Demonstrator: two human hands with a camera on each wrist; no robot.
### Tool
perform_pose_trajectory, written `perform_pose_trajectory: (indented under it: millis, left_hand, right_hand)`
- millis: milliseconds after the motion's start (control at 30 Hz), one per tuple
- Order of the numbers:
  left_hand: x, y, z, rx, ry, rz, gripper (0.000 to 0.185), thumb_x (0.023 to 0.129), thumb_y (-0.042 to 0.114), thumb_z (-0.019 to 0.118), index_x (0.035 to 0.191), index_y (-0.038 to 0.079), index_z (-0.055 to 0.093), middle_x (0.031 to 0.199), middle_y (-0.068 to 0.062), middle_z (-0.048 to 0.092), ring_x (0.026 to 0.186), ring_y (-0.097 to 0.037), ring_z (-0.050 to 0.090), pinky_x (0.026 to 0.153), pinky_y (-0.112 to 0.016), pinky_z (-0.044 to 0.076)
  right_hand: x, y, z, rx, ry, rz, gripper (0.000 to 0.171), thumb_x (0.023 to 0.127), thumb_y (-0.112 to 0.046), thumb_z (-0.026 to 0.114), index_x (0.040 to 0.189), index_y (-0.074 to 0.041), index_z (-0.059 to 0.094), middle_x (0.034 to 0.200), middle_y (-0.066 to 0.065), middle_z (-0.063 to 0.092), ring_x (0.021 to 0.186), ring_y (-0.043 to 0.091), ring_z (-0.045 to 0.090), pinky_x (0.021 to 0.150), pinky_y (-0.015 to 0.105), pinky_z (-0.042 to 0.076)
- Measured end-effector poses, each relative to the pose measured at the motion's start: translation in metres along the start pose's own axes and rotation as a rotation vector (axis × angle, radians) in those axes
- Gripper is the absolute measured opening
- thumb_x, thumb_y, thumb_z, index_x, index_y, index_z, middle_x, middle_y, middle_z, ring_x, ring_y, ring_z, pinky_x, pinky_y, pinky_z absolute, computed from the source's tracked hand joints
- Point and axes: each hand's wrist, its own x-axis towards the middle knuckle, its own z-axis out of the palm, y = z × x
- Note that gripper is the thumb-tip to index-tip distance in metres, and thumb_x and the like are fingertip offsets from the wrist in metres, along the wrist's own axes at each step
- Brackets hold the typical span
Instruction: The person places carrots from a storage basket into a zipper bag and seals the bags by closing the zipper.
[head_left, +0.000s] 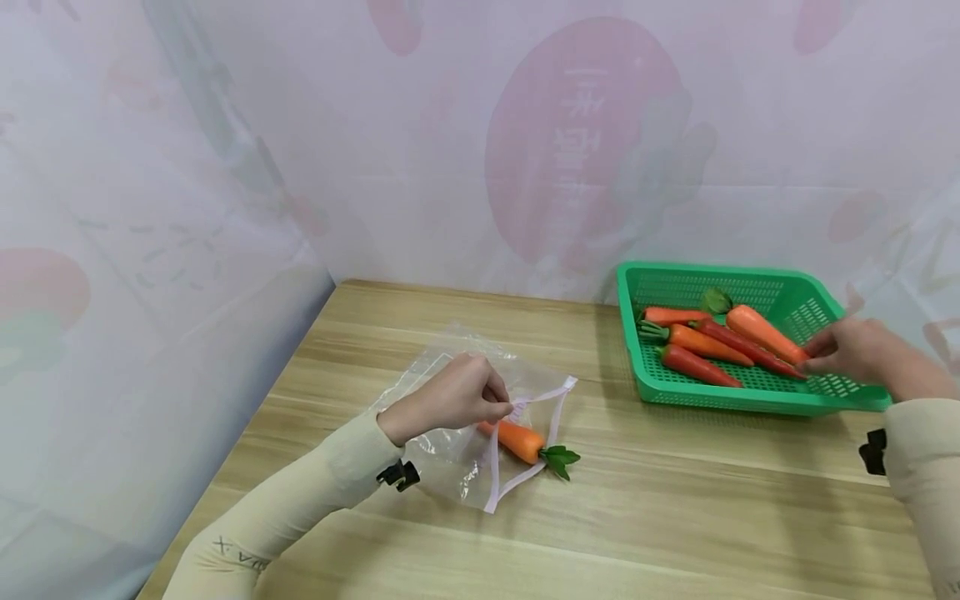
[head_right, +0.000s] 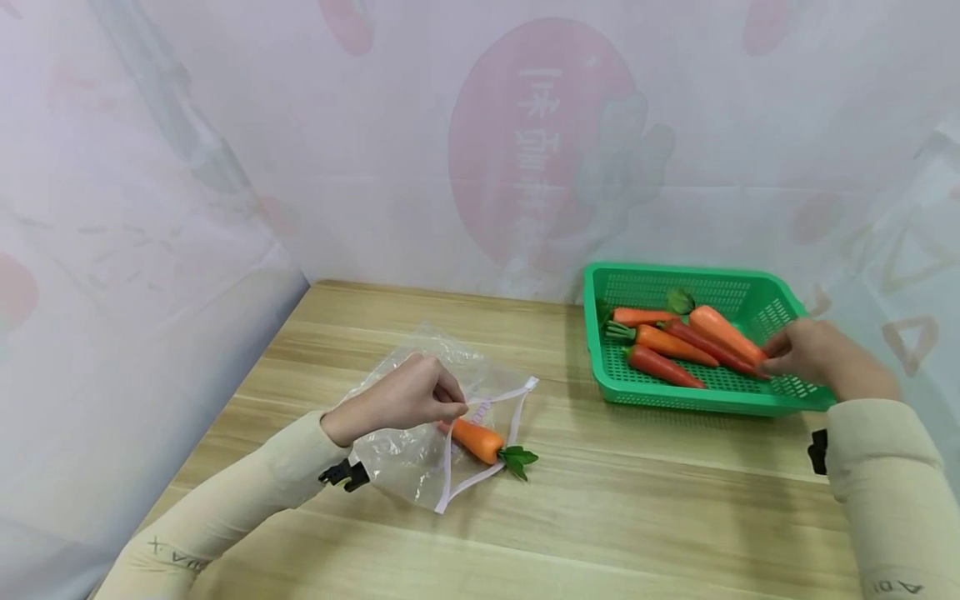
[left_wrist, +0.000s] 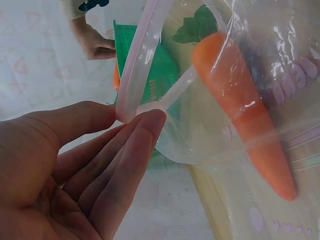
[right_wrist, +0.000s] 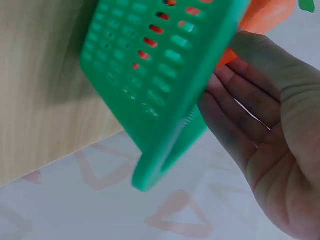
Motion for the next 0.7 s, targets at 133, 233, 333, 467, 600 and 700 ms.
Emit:
perform_pose_trajectory:
  millis: [133,233,333,467,600,700]
  left_hand:
    - [0.000,-0.002,0.000,0.010,-0.002,-0.013,0.011,0.093,0.012,0.078,0.086,0.008,0.085,0.078,0.000,0.081,0.067,0.003,0.068,0.066,-0.016,0.057]
    - [0.000,-0.003,0.000,0.012,-0.002,-0.022,0.010,0.092,0.013,0.079,0.085,0.009,0.085,0.079,0.001,0.081,0.067,0.003,0.068,0.065,-0.015,0.057]
    - [0.000,-0.003,0.000,0.006,-0.003,-0.030,0.010,0.092,0.013,0.079,0.086,0.008,0.085,0.079,0.000,0.081,0.066,0.004,0.068,0.065,-0.015,0.057]
    - [-0.001,-0.002,0.000,-0.002,-0.007,-0.037,0.010,0.093,0.012,0.078,0.087,0.007,0.085,0.079,0.000,0.081,0.067,0.004,0.068,0.065,-0.015,0.057]
    - [-0.001,-0.001,0.000,-0.003,-0.009,-0.044,0.010,0.093,0.012,0.078,0.086,0.009,0.085,0.080,0.000,0.081,0.068,0.003,0.069,0.066,-0.015,0.057]
    - [-0.002,0.000,-0.001,-0.012,-0.010,-0.051,0.010,0.093,0.011,0.078,0.087,0.009,0.085,0.080,0.000,0.081,0.069,0.002,0.070,0.066,-0.015,0.057]
  right_hand:
    - [-0.002,-0.009,-0.004,-0.008,0.018,-0.033,0.029,0.093,-0.022,0.079,0.106,0.004,0.078,0.096,0.016,0.080,0.086,0.031,0.073,0.074,0.051,0.061]
    - [-0.004,-0.017,-0.007,-0.014,0.035,-0.059,0.025,0.092,-0.021,0.079,0.105,0.000,0.080,0.094,0.011,0.081,0.083,0.023,0.073,0.073,0.046,0.062]
    - [-0.006,-0.024,-0.009,-0.011,0.035,-0.071,0.024,0.092,-0.020,0.079,0.106,0.000,0.080,0.094,0.010,0.081,0.083,0.022,0.073,0.074,0.047,0.063]
    - [-0.010,-0.036,-0.011,-0.008,0.022,-0.077,0.026,0.093,-0.020,0.080,0.108,0.001,0.080,0.095,0.008,0.081,0.084,0.021,0.074,0.074,0.043,0.063]
    - [-0.016,-0.047,-0.012,-0.013,0.014,-0.097,0.027,0.093,-0.023,0.082,0.108,-0.001,0.080,0.096,0.004,0.081,0.083,0.015,0.073,0.071,0.033,0.062]
    - [-0.019,-0.056,-0.013,-0.006,0.004,-0.105,0.028,0.092,-0.025,0.083,0.107,-0.002,0.080,0.096,0.001,0.081,0.081,0.011,0.071,0.069,0.027,0.060]
